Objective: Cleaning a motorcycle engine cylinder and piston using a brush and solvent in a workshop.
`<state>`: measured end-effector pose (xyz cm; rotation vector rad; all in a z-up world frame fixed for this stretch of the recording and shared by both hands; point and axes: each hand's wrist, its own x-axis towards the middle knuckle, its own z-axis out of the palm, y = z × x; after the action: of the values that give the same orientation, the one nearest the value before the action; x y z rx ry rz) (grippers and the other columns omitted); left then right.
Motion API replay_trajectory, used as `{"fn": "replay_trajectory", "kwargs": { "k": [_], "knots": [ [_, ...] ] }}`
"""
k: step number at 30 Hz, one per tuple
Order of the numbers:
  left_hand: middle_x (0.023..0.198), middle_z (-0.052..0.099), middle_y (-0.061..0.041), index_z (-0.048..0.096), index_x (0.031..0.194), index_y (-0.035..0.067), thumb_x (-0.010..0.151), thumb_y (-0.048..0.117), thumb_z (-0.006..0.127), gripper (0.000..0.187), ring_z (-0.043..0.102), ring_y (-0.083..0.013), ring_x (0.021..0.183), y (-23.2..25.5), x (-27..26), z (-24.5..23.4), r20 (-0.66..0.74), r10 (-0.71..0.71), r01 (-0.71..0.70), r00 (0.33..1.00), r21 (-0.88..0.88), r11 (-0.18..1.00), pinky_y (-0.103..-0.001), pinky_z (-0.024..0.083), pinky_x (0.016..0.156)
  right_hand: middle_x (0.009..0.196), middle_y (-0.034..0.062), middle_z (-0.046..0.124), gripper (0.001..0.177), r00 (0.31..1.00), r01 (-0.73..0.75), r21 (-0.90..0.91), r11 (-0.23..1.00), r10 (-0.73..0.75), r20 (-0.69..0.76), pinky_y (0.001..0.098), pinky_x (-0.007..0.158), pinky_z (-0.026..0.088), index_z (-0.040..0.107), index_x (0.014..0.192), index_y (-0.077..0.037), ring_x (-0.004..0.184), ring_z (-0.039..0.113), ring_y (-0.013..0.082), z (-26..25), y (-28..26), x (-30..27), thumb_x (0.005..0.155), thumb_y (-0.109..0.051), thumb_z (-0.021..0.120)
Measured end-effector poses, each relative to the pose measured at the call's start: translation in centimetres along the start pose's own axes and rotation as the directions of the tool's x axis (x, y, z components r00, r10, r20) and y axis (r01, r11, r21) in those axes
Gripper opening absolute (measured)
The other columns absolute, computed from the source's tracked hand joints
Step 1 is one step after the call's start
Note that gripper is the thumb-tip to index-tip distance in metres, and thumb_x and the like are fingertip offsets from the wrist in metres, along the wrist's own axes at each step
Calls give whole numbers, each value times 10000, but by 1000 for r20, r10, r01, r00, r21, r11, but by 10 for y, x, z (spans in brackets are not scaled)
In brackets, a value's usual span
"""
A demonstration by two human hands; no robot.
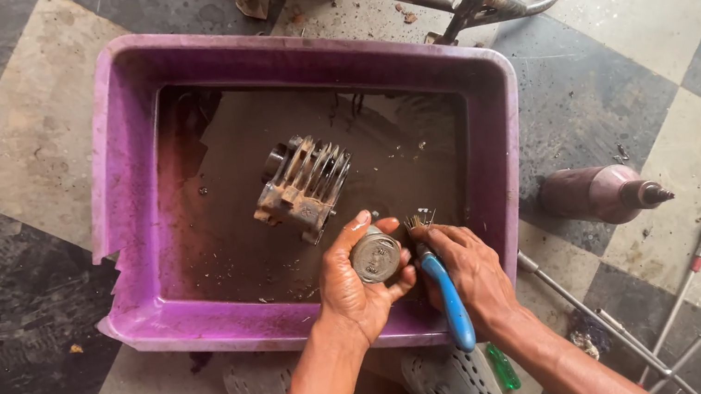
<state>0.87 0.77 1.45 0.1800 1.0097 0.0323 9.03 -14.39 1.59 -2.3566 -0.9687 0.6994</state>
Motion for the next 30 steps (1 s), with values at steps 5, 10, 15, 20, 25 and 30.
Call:
{"fn": "replay_trajectory", "kwargs": {
  "k": [5, 10, 15, 20, 25, 30],
  "knots": [
    [858, 675, -124, 655, 930, -2, 841, 206, 714, 233, 722, -279, 797, -13, 23, -20, 81, 19, -5, 997, -170, 985, -410, 659, 734, 1362, 220, 555, 663, 997, -71, 33, 997, 70, 20, 458, 1085, 430, 528, 1335, -10, 1279, 513, 394, 21, 14, -1, 695, -60, 694],
    [907, 680, -138, 646, 965, -19, 880, 252, 714, 293, 739, -311, 852, -9, 17, -14, 71, 63, -46, 996, -217, 975, -455, 665, 806, 1421, 303, 446, 760, 990, 85, 54, 995, -91, 112, 486, 1118, 382, 425, 1372, 112, 1336, 423, 461, 16, 2, 1, 688, -78, 698],
    [915, 711, -154, 646, 980, -29, 883, 342, 671, 385, 759, -330, 840, -4, 17, -17, 26, 55, -49, 998, -191, 980, -448, 670, 786, 1384, 222, 584, 536, 995, 97, -147, 984, -92, 46, 432, 1072, 468, 501, 1379, 26, 1271, 527, 389, 47, 46, 3, 877, -88, 651],
    [837, 681, -96, 666, 983, 9, 896, 424, 669, 424, 705, -255, 717, -2, 15, -13, -52, 16, -20, 999, -75, 997, -375, 616, 635, 1162, 193, 686, 540, 991, 67, 11, 998, -65, -117, 441, 939, 518, 549, 1314, 5, 1086, 624, 382, 27, 26, 14, 800, -81, 690],
    [643, 554, -7, 731, 938, 68, 882, 537, 622, 485, 508, -138, 457, -3, 19, -21, -83, -22, 30, 996, 100, 995, -263, 388, 387, 1066, 182, 728, 434, 928, 155, -21, 988, -153, -340, 446, 785, 574, 644, 1239, -23, 907, 684, 378, 30, 25, 24, 813, -76, 707],
    [620, 586, -21, 653, 835, 102, 905, 514, 623, 419, 391, -90, 362, -4, 20, -21, -31, -9, 12, 999, 91, 996, -240, 287, 348, 995, 192, 720, 331, 962, 50, -91, 995, -72, -263, 400, 746, 598, 664, 1111, -23, 908, 688, 363, 35, 27, 24, 821, -115, 792]
  ]
}}
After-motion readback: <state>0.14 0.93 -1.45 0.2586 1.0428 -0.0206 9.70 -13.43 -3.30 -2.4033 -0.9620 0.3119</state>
